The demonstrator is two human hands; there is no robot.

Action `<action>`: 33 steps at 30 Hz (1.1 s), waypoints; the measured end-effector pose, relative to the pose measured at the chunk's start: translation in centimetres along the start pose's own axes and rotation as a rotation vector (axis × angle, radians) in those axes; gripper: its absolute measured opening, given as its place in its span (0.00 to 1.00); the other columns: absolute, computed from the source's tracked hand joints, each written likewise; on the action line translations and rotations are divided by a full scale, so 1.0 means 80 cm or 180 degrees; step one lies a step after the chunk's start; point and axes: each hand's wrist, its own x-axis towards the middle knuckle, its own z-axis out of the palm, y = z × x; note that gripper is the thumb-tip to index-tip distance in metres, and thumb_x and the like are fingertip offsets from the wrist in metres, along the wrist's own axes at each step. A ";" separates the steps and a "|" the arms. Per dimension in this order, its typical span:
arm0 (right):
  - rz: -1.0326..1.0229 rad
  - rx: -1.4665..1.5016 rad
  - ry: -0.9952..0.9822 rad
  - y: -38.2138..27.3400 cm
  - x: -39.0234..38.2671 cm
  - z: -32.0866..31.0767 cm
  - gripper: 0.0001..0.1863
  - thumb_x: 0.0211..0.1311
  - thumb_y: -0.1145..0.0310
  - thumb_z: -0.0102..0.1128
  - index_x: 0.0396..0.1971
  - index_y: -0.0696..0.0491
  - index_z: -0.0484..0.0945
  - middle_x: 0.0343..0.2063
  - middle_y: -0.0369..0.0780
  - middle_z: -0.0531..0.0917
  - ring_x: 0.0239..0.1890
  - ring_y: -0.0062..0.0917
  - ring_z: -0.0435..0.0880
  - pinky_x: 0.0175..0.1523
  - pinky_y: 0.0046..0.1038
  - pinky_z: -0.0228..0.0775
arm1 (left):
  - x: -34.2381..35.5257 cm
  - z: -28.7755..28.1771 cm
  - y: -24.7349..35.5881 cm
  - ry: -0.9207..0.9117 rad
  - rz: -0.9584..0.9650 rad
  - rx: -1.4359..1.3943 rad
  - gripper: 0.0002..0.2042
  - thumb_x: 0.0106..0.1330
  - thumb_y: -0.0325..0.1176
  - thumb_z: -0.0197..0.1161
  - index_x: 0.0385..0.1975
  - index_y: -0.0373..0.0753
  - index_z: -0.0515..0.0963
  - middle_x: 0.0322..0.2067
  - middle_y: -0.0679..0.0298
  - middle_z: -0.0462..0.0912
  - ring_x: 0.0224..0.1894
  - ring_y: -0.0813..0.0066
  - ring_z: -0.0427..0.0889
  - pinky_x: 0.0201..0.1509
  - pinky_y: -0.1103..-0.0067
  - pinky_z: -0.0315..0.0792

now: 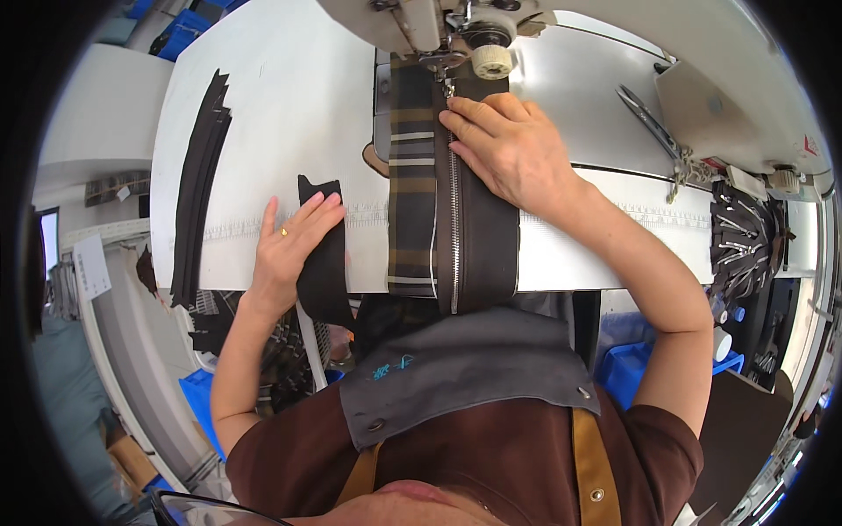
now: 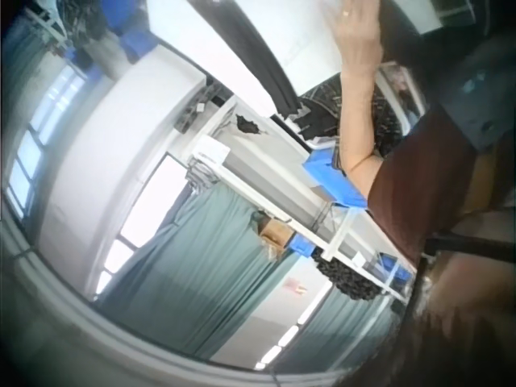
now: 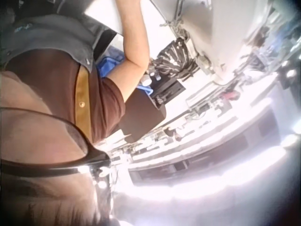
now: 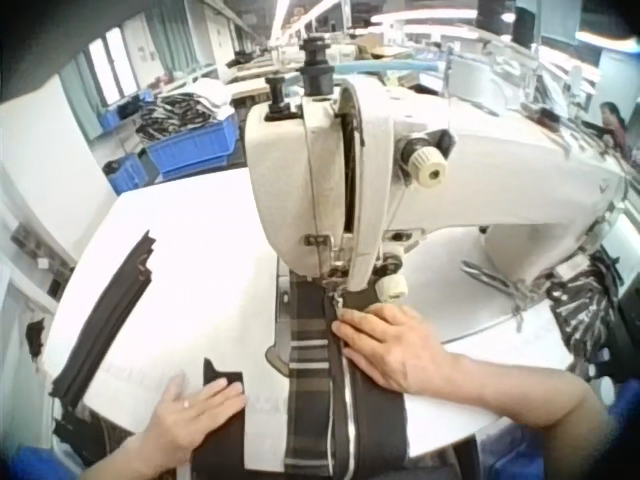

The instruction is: The person sews a zipper onto a plaid fabric pouch using an industrial sewing machine. They guide the fabric under the needle, stitch along the zipper edge, and trim the excess thread with scissors. The process is repeated for multiple pouches, with the person retrieving new items from a blue bin and placing finished ones aside.

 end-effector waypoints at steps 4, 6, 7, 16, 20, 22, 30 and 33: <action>0.0064 0.0006 -0.0030 -0.002 0.000 -0.001 0.16 0.53 0.66 0.62 0.43 0.53 0.79 0.45 0.35 0.80 0.41 0.28 0.76 0.43 0.28 0.70 | 0.071 0.009 0.012 0.0957 0.0278 -0.0192 0.18 0.55 0.25 0.55 0.48 0.37 0.78 0.52 0.60 0.77 0.54 0.66 0.77 0.58 0.66 0.66; 0.0101 0.0018 -0.0046 -0.002 0.000 -0.001 0.16 0.53 0.66 0.63 0.43 0.53 0.79 0.45 0.35 0.80 0.42 0.28 0.76 0.43 0.28 0.70 | 0.113 0.009 0.024 0.1141 0.0674 -0.0193 0.18 0.55 0.26 0.55 0.48 0.38 0.77 0.50 0.62 0.78 0.53 0.68 0.77 0.57 0.65 0.65; 0.0112 0.0029 -0.0035 -0.002 0.000 -0.001 0.16 0.53 0.65 0.63 0.43 0.53 0.78 0.45 0.35 0.80 0.42 0.28 0.76 0.43 0.28 0.70 | 0.128 0.017 0.022 0.1131 0.0725 -0.0011 0.18 0.56 0.27 0.55 0.48 0.38 0.77 0.50 0.62 0.79 0.53 0.68 0.77 0.58 0.64 0.65; 0.0124 0.0084 -0.0062 -0.001 0.000 -0.002 0.16 0.51 0.65 0.64 0.40 0.54 0.78 0.44 0.35 0.80 0.41 0.26 0.76 0.42 0.27 0.69 | 0.169 0.048 -0.009 0.0716 0.0861 0.0202 0.19 0.55 0.29 0.56 0.49 0.41 0.77 0.52 0.65 0.77 0.51 0.70 0.76 0.60 0.60 0.62; 0.0126 0.0169 0.0016 0.000 0.001 -0.001 0.15 0.51 0.66 0.64 0.39 0.55 0.78 0.44 0.36 0.80 0.40 0.26 0.76 0.42 0.27 0.69 | 0.175 0.046 -0.012 0.0824 0.0874 0.0055 0.16 0.53 0.27 0.57 0.43 0.40 0.78 0.49 0.66 0.77 0.47 0.72 0.77 0.59 0.62 0.65; 0.0153 0.0197 0.0045 -0.001 0.000 -0.001 0.15 0.51 0.66 0.64 0.38 0.55 0.78 0.43 0.36 0.80 0.40 0.26 0.76 0.41 0.27 0.68 | 0.176 0.050 -0.011 0.0890 0.0846 -0.0010 0.15 0.53 0.27 0.57 0.43 0.40 0.78 0.49 0.66 0.77 0.47 0.72 0.77 0.59 0.62 0.64; 0.0185 0.0268 0.0025 -0.001 0.000 -0.002 0.15 0.51 0.66 0.64 0.37 0.56 0.78 0.44 0.36 0.80 0.40 0.27 0.75 0.43 0.27 0.67 | 0.176 0.057 -0.011 0.0962 0.0607 -0.0139 0.16 0.53 0.27 0.58 0.43 0.43 0.79 0.48 0.69 0.78 0.47 0.74 0.77 0.62 0.62 0.60; 0.0203 0.0278 0.0005 -0.001 0.000 -0.003 0.15 0.51 0.66 0.64 0.37 0.56 0.78 0.44 0.37 0.79 0.40 0.27 0.74 0.43 0.27 0.67 | 0.177 0.055 -0.011 0.0943 0.0592 -0.0148 0.16 0.53 0.28 0.58 0.43 0.43 0.79 0.48 0.69 0.78 0.47 0.75 0.77 0.63 0.61 0.58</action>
